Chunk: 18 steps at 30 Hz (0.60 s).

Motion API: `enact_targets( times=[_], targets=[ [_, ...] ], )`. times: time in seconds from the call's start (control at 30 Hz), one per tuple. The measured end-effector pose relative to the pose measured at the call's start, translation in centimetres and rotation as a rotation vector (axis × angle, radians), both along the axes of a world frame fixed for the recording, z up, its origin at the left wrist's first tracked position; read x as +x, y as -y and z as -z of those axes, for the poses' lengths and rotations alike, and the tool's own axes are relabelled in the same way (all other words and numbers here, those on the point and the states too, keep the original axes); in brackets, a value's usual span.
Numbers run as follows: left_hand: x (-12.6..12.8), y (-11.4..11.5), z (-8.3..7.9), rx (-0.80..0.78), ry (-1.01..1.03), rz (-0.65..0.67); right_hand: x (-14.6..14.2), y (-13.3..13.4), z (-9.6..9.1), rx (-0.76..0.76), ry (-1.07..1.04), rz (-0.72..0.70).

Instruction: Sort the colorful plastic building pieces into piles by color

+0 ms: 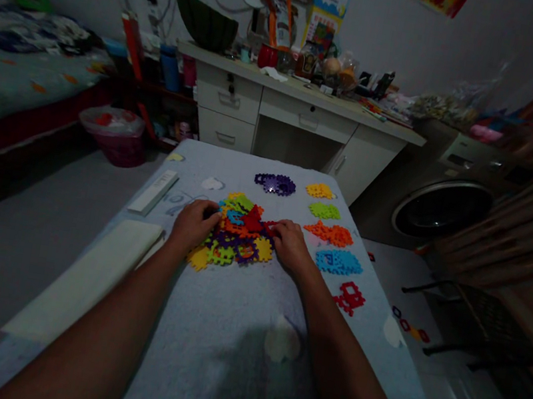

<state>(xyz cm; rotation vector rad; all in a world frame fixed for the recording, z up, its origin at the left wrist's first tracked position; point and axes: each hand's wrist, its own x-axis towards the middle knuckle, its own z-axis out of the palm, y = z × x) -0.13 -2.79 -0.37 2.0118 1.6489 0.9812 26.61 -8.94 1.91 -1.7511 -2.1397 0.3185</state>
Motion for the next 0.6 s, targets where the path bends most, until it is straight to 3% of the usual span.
enact_targets(
  times=[0.13, 0.3, 0.6],
  targets=[
    [0.0, -0.1, 0.1, -0.008, 0.001, -0.004, 0.8, 0.1, 0.0, 0.086, -0.068, -0.025],
    [0.0, 0.0, 0.1, -0.01, 0.007, -0.003, 2.3, 0.7, -2.3, 0.121, -0.152, 0.024],
    [0.0, 0.0, 0.0, -0.009, -0.007, 0.003, 7.0, 4.3, -6.1, -0.105, -0.378, 0.094]
  ],
)
